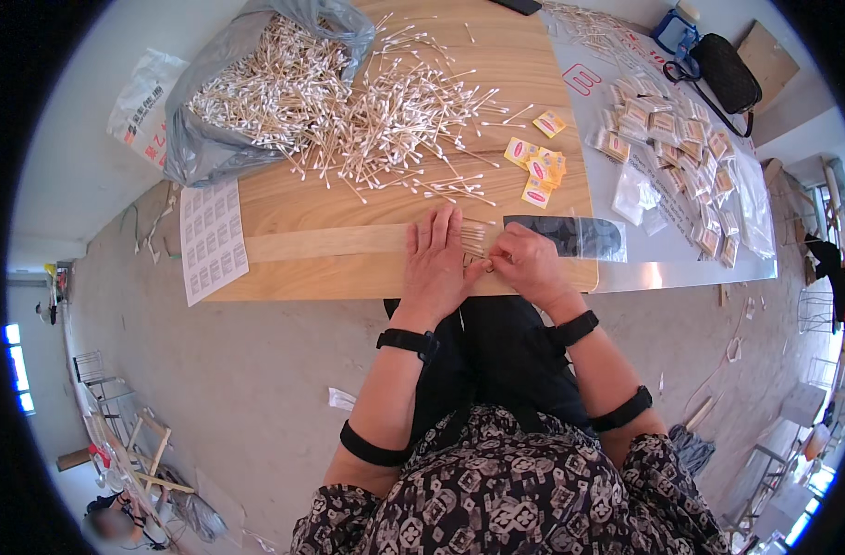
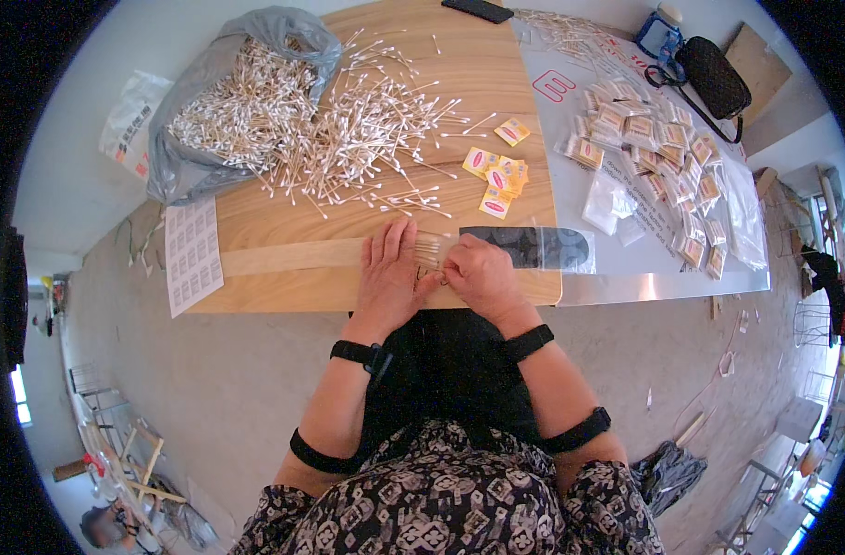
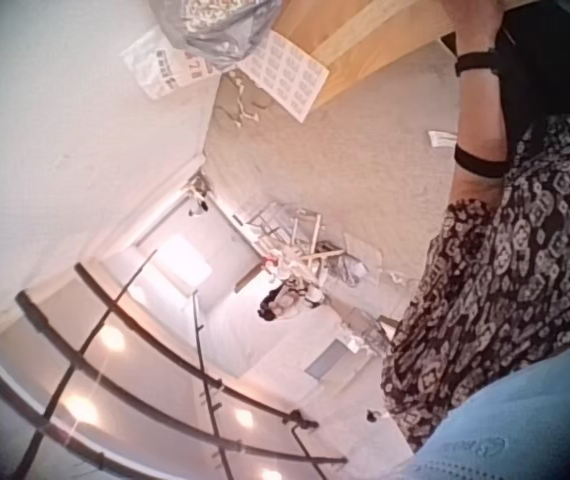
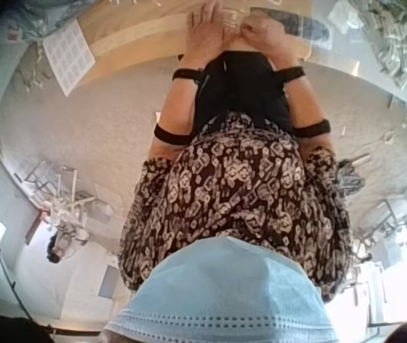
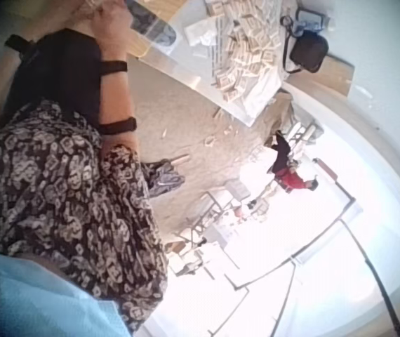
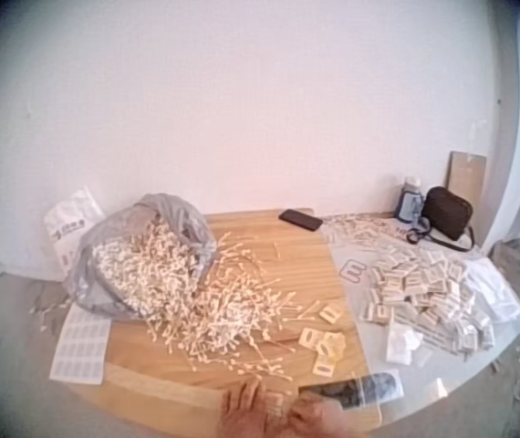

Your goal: Manually organizing and counting cotton swabs into small plastic packages and then using a handheld vacuum sealer or heat gun to seal them.

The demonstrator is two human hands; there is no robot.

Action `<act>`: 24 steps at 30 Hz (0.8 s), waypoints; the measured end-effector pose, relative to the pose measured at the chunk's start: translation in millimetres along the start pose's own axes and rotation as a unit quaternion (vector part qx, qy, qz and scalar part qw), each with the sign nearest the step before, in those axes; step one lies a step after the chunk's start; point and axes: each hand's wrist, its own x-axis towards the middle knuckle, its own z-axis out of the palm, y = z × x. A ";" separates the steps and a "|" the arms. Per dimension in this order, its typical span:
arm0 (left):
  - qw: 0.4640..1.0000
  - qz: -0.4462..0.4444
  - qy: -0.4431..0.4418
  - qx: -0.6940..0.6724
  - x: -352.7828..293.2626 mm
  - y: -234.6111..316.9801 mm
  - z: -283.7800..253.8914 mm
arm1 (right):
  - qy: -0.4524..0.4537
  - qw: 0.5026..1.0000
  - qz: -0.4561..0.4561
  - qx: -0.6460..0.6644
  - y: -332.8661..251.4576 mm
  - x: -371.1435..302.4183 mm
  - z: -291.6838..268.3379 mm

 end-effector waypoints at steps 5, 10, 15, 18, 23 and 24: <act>0.999 0.003 0.006 -0.032 -8.9 4.7 -1.3 | 0.043 0.998 0.041 -0.012 -0.1 -1.0 9.8; 0.961 -0.053 0.138 -0.235 -8.6 -11.6 16.1 | 0.151 0.977 0.102 0.114 -15.3 5.2 15.9; 0.858 -0.128 0.197 -0.456 0.1 -0.4 28.0 | 0.257 0.897 0.135 0.334 -16.1 2.4 62.8; 0.829 -0.108 0.203 -0.509 -1.4 4.9 29.9 | 0.262 0.888 0.137 0.351 -19.8 5.8 68.4; 0.960 0.002 0.134 -0.246 -5.9 -7.9 13.3 | 0.263 0.819 0.150 0.488 -2.2 6.4 61.4; 0.960 -0.001 0.134 -0.245 -7.7 -9.0 6.9 | 0.251 0.850 0.136 0.442 -1.0 4.9 54.7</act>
